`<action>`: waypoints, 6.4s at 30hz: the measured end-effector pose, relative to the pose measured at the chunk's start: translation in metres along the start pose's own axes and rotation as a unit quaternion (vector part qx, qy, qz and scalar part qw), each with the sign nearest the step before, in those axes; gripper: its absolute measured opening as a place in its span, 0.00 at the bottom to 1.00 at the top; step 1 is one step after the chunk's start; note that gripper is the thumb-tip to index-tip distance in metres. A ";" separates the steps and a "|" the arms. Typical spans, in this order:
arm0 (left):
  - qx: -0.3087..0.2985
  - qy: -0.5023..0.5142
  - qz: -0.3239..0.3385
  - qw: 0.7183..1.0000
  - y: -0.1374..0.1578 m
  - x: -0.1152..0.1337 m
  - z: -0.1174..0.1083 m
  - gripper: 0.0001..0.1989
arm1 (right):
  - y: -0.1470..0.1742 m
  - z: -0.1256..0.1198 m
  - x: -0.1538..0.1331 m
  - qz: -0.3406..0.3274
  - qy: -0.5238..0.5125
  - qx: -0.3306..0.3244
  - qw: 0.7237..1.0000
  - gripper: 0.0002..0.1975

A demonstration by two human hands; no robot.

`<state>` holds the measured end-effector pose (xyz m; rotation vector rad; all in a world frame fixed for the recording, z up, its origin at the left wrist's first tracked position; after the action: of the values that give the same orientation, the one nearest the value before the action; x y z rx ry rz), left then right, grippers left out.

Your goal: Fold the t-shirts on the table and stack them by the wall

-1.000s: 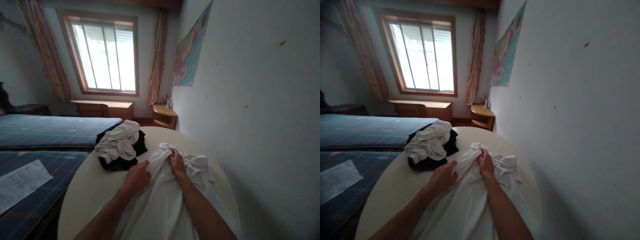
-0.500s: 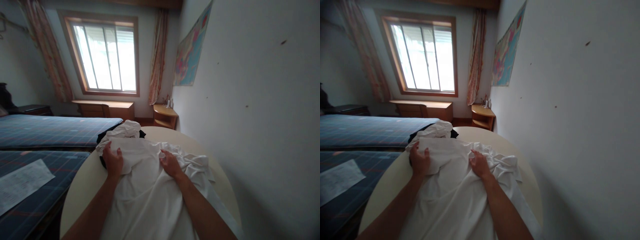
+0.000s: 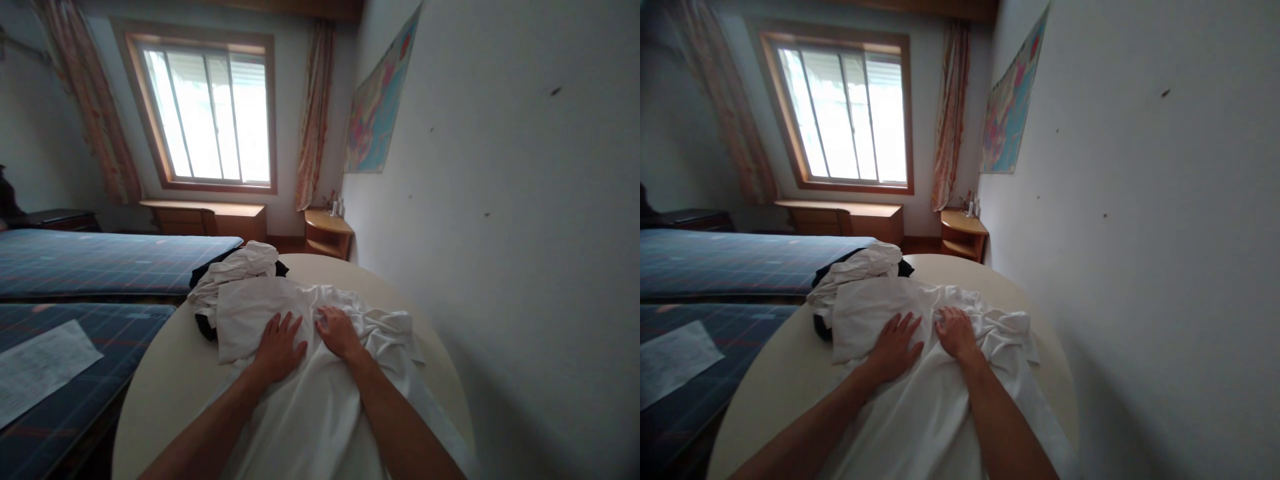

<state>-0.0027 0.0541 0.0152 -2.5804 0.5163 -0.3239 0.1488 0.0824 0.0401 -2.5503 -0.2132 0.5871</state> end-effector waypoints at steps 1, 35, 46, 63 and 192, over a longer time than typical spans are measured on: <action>-0.001 -0.009 -0.002 1.000 0.001 -0.001 -0.001 0.30 | -0.001 -0.003 0.001 0.009 0.002 0.012 1.000 0.18; -0.025 0.014 -0.038 0.999 -0.038 0.002 0.021 0.26 | 0.016 -0.080 0.068 0.103 0.215 0.134 0.962 0.12; -0.017 0.044 0.001 0.999 -0.029 0.023 0.011 0.24 | -0.002 -0.094 0.086 0.089 0.122 0.188 0.971 0.20; -0.004 -0.035 -0.055 0.998 -0.029 0.007 0.015 0.24 | 0.039 -0.119 0.177 0.349 0.138 0.144 0.916 0.18; -0.022 0.077 0.044 0.996 -0.025 0.048 0.016 0.26 | -0.013 -0.126 0.166 0.223 0.249 0.007 0.942 0.20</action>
<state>0.0527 0.0612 0.0201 -2.5775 0.6982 -0.4886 0.3529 0.0802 0.0842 -2.6437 0.5550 0.0757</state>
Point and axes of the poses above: each hand's wrist, its own y-axis away from the middle knuckle, its own z-axis out of the palm, x = y × z, the point moved 9 cm from there along -y, towards the middle knuckle, and after that the axes turned 12 degrees about x, right-handed, at the moved point
